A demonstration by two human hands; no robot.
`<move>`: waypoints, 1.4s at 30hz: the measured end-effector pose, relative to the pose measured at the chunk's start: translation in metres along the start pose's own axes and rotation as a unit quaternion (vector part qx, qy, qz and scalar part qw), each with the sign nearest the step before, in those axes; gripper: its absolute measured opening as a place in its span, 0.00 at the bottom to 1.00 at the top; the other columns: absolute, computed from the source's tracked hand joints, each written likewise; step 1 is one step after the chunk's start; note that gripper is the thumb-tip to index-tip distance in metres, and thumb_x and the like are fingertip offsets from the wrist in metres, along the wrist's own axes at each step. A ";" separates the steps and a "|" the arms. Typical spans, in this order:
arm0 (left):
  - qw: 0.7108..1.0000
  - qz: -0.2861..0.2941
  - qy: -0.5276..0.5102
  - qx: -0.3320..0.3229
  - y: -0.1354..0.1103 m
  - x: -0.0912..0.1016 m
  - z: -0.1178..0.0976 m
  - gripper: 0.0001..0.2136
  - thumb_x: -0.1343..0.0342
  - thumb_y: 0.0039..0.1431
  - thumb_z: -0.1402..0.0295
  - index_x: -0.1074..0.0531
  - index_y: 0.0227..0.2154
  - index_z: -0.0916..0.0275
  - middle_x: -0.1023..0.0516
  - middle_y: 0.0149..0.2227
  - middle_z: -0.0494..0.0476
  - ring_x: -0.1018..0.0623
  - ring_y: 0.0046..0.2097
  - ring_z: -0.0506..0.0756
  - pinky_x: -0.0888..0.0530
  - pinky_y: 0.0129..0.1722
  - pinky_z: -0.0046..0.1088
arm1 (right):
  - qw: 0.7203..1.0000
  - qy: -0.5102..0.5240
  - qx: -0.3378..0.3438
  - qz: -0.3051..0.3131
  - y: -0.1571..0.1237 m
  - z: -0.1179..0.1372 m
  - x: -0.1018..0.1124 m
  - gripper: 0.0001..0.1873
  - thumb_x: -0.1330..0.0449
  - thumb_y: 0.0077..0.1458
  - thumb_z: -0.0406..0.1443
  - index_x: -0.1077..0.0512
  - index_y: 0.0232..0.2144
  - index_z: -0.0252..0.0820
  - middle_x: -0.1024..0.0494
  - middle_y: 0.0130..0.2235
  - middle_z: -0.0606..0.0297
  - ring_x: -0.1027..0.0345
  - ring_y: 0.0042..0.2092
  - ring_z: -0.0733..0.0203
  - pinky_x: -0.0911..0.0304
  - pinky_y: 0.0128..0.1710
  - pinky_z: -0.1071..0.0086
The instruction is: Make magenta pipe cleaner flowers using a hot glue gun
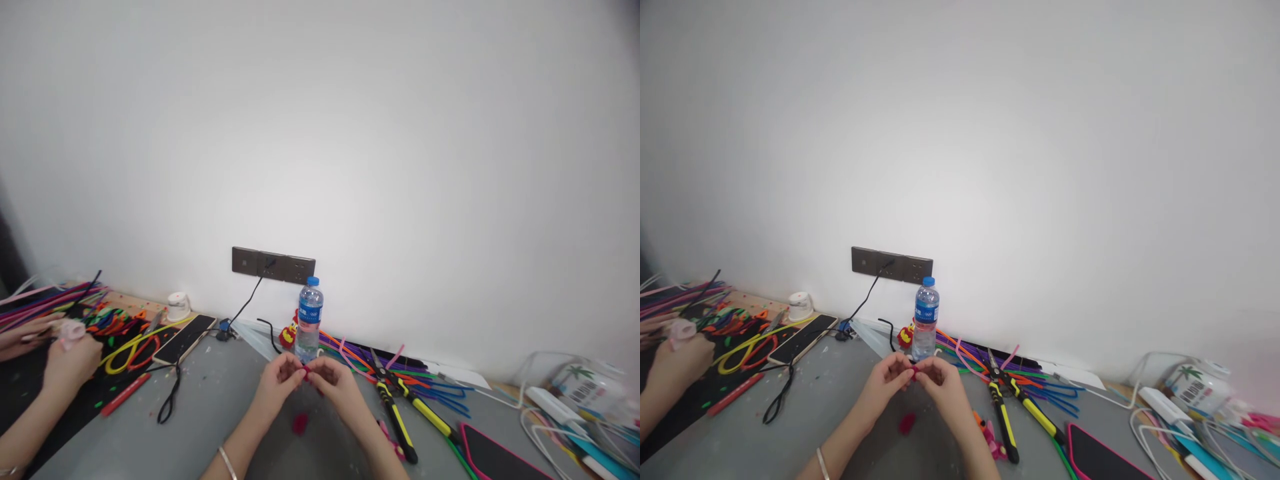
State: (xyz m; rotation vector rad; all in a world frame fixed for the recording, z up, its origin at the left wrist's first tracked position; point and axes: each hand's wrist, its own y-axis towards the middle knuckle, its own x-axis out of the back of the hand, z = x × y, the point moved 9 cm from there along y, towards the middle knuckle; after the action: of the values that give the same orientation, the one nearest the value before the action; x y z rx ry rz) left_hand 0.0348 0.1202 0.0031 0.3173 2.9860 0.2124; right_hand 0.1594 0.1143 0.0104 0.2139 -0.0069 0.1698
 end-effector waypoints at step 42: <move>0.999 0.008 -0.045 -0.011 0.002 0.000 0.004 0.08 0.35 0.45 0.69 0.28 0.27 0.64 0.25 0.25 0.49 0.27 0.28 0.49 0.31 0.30 0.23 | 0.998 -0.033 -0.045 0.035 -0.001 -0.014 0.004 0.09 0.36 0.45 0.39 0.30 0.26 0.38 0.32 0.23 0.70 0.40 0.25 0.65 0.46 0.26 0.72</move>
State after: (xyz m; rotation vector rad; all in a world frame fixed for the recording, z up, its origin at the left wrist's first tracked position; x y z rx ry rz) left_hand 0.0359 0.1228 -0.0001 0.3389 2.8915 0.2252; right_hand 0.1631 0.1171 -0.0037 0.1303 -0.0877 0.2314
